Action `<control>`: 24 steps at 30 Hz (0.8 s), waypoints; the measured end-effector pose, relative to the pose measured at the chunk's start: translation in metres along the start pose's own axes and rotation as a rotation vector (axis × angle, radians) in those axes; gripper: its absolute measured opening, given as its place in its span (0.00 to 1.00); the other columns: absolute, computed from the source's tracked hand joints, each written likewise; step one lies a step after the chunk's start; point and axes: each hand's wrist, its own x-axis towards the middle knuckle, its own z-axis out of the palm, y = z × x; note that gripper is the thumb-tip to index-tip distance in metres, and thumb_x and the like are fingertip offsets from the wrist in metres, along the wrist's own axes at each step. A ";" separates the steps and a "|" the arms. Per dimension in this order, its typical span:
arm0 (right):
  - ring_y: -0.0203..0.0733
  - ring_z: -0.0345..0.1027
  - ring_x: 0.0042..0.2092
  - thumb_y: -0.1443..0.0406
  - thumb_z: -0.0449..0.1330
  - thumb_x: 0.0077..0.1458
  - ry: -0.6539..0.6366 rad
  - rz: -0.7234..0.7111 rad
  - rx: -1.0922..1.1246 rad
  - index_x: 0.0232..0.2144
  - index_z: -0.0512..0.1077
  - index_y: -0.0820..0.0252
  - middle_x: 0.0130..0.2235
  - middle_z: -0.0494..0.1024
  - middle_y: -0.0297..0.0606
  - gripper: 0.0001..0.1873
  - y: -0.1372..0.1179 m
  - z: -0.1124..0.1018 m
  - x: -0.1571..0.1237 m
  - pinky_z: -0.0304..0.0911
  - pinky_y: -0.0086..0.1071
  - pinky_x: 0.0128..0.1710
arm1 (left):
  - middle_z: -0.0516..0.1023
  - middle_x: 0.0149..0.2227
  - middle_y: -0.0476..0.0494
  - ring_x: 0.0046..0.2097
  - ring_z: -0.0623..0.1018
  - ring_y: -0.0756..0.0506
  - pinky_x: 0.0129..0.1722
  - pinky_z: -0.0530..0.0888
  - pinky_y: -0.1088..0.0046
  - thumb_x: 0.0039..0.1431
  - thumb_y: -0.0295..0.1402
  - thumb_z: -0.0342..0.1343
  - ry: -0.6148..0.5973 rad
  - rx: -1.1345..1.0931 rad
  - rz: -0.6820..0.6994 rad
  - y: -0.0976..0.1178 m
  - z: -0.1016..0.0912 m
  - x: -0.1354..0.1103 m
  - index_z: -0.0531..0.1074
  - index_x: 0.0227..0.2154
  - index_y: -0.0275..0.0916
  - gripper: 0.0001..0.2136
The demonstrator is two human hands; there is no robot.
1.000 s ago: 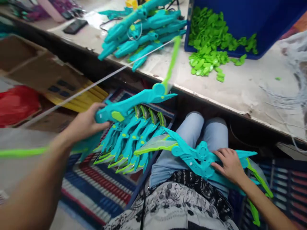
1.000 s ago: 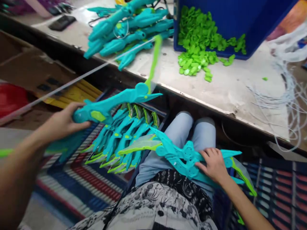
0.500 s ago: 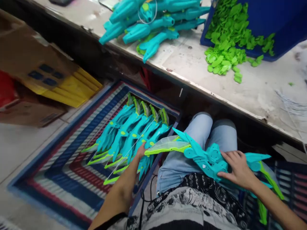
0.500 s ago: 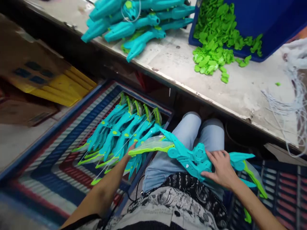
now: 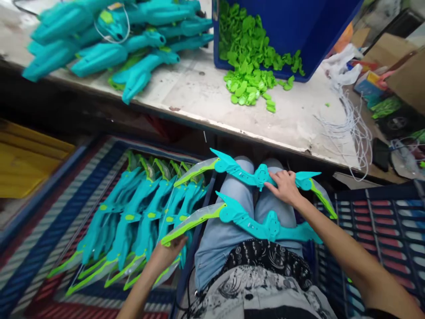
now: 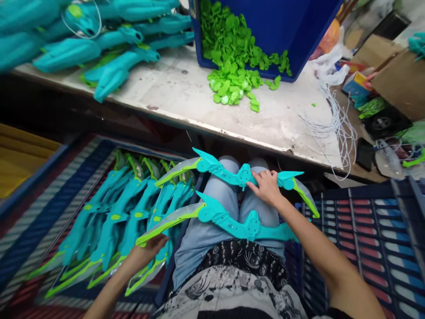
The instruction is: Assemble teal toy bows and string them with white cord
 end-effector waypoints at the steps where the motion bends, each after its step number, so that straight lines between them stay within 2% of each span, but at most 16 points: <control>1: 0.51 0.63 0.45 0.51 0.50 0.62 -0.009 -0.011 0.013 0.55 0.69 0.61 0.40 0.76 0.47 0.27 0.004 0.002 0.006 0.49 0.46 0.47 | 0.75 0.21 0.50 0.26 0.76 0.41 0.25 0.72 0.68 0.54 0.47 0.53 -0.071 0.022 0.028 0.019 -0.001 -0.008 0.72 0.19 0.44 0.15; 3: 0.52 0.62 0.47 0.51 0.53 0.60 -0.006 -0.062 0.021 0.53 0.71 0.59 0.44 0.75 0.47 0.25 0.012 0.000 0.013 0.50 0.46 0.48 | 0.76 0.24 0.47 0.28 0.76 0.44 0.29 0.72 0.70 0.60 0.44 0.47 -0.236 0.040 0.157 0.068 0.002 -0.020 0.74 0.23 0.42 0.17; 5: 0.51 0.63 0.47 0.52 0.54 0.60 0.034 -0.130 0.032 0.48 0.74 0.58 0.46 0.75 0.47 0.21 0.017 -0.009 0.017 0.53 0.43 0.46 | 0.77 0.29 0.45 0.32 0.76 0.46 0.34 0.72 0.71 0.63 0.41 0.44 -0.325 0.030 0.344 0.118 0.015 -0.021 0.76 0.30 0.42 0.17; 7: 0.48 0.64 0.44 0.56 0.52 0.62 0.121 -0.184 0.078 0.44 0.76 0.58 0.43 0.76 0.45 0.18 0.020 -0.025 0.028 0.56 0.40 0.43 | 0.77 0.43 0.41 0.45 0.75 0.43 0.45 0.72 0.67 0.62 0.38 0.49 -0.330 0.098 0.533 0.156 0.036 -0.011 0.74 0.45 0.43 0.13; 9: 0.47 0.63 0.43 0.60 0.48 0.64 0.268 -0.179 0.119 0.42 0.76 0.58 0.40 0.76 0.44 0.17 0.023 -0.045 0.053 0.57 0.39 0.43 | 0.73 0.51 0.35 0.54 0.70 0.38 0.54 0.67 0.58 0.57 0.40 0.58 -0.369 0.291 0.662 0.177 0.061 0.008 0.67 0.55 0.41 0.23; 10: 0.48 0.63 0.45 0.62 0.47 0.64 0.348 -0.151 0.129 0.42 0.76 0.59 0.41 0.76 0.45 0.17 0.025 -0.056 0.071 0.57 0.40 0.45 | 0.73 0.51 0.34 0.54 0.70 0.35 0.55 0.66 0.55 0.54 0.42 0.61 -0.416 0.403 0.695 0.181 0.072 0.017 0.66 0.56 0.39 0.27; 12: 0.51 0.60 0.48 0.64 0.49 0.63 0.453 -0.043 0.139 0.44 0.75 0.60 0.44 0.75 0.47 0.16 0.033 -0.073 0.116 0.57 0.42 0.47 | 0.75 0.44 0.34 0.49 0.72 0.34 0.53 0.66 0.53 0.49 0.47 0.64 -0.504 0.563 0.701 0.180 0.086 0.032 0.70 0.52 0.37 0.30; 15: 0.54 0.59 0.50 0.66 0.53 0.59 0.371 0.156 0.176 0.47 0.74 0.64 0.48 0.73 0.51 0.16 0.048 -0.086 0.181 0.58 0.43 0.48 | 0.75 0.41 0.37 0.47 0.72 0.36 0.51 0.67 0.55 0.50 0.50 0.62 -0.493 0.631 0.619 0.165 0.086 0.038 0.72 0.48 0.39 0.26; 17: 0.53 0.60 0.49 0.67 0.54 0.58 0.293 0.222 0.184 0.45 0.75 0.66 0.48 0.74 0.52 0.15 0.056 -0.086 0.208 0.58 0.42 0.48 | 0.74 0.43 0.37 0.48 0.71 0.35 0.51 0.66 0.53 0.51 0.48 0.62 -0.451 0.630 0.558 0.157 0.076 0.035 0.71 0.51 0.40 0.27; 19: 0.51 0.62 0.48 0.68 0.52 0.58 0.266 0.201 0.193 0.41 0.75 0.66 0.46 0.75 0.51 0.14 0.062 -0.084 0.217 0.58 0.40 0.48 | 0.73 0.45 0.37 0.49 0.71 0.35 0.51 0.67 0.54 0.50 0.48 0.63 -0.461 0.571 0.534 0.152 0.065 0.033 0.70 0.53 0.42 0.29; 21: 0.48 0.65 0.45 0.68 0.51 0.59 0.248 0.148 0.247 0.41 0.75 0.65 0.44 0.76 0.48 0.14 0.071 -0.086 0.211 0.59 0.37 0.45 | 0.73 0.48 0.37 0.50 0.72 0.37 0.50 0.70 0.59 0.53 0.47 0.61 -0.447 0.441 0.537 0.155 0.057 0.039 0.69 0.53 0.43 0.26; 24: 0.41 0.68 0.39 0.67 0.48 0.61 0.114 0.066 0.382 0.41 0.74 0.64 0.37 0.79 0.41 0.15 0.092 -0.099 0.190 0.59 0.32 0.40 | 0.69 0.55 0.34 0.55 0.70 0.39 0.53 0.69 0.62 0.62 0.40 0.52 -0.235 0.311 0.590 0.172 0.053 0.068 0.66 0.56 0.40 0.21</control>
